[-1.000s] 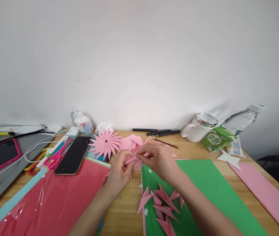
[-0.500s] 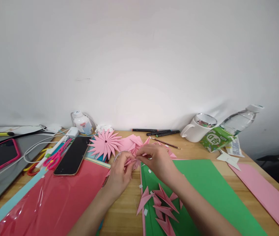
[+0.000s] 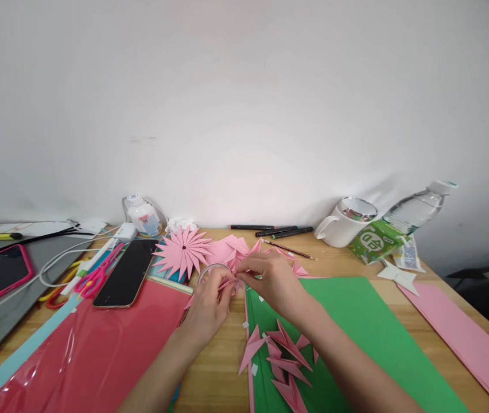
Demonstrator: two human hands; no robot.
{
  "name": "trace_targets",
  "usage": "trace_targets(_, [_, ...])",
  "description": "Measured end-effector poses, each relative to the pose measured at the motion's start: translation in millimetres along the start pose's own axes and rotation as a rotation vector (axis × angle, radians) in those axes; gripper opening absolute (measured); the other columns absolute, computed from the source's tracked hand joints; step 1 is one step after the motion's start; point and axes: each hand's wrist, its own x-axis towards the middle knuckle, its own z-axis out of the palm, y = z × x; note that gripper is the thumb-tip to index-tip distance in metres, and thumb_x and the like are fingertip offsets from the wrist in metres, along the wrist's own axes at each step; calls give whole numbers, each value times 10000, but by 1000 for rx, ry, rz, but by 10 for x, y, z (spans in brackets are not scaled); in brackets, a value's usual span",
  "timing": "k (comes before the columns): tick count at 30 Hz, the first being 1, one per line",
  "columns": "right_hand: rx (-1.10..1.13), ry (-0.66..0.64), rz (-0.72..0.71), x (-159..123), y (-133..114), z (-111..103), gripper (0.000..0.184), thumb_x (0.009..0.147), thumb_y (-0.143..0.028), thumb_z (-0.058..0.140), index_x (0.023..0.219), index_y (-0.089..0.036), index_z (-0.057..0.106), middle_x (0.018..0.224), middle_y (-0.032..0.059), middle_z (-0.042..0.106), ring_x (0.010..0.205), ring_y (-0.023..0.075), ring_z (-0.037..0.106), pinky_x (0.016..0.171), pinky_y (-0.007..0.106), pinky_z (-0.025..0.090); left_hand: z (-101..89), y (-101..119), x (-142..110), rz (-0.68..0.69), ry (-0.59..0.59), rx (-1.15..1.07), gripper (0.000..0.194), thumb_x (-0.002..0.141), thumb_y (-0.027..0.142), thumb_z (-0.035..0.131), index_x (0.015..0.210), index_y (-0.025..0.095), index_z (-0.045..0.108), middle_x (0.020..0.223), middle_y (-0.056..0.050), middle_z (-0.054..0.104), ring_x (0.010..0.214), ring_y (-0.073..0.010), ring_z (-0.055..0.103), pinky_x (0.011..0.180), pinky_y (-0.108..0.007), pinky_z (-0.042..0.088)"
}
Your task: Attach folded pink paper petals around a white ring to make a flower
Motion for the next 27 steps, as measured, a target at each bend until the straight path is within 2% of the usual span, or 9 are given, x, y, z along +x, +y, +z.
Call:
trace_targets(8, [-36, 105, -19, -32, 2, 99, 212, 703, 25, 592, 729, -165, 682, 744, 38, 712, 646, 133, 625, 609, 226, 433, -18, 17, 7, -42, 46, -15, 62, 852, 172, 484, 885, 211, 519, 751, -1, 622, 689, -143, 612, 623, -252, 460])
trace_targets(16, [-1, 46, -42, -18, 5, 46, 192, 735, 20, 609, 723, -159, 679, 681, 20, 698, 631, 125, 613, 635, 230, 415, -26, 12, 1, 3, 45, -7, 51, 866, 203, 478, 821, 206, 503, 707, -3, 611, 652, -155, 609, 655, -286, 475])
trace_targets(21, [-103, 111, -36, -45, -10, 117, 183, 717, 0, 575, 714, -169, 645, 723, 22, 695, 614, 123, 598, 581, 225, 371, -17, -4, -7, -17, 56, 20, 71, 863, 195, 485, 795, 209, 498, 673, 12, 594, 622, -146, 599, 635, -279, 468])
trace_targets(27, [-148, 156, -43, -59, -22, 197, 173, 732, -13, 538, 751, -157, 633, 749, 45, 686, 637, 139, 601, 571, 226, 385, -16, 27, 4, -52, 87, -6, 38, 855, 203, 488, 843, 205, 525, 749, -21, 619, 710, -165, 624, 598, -264, 457])
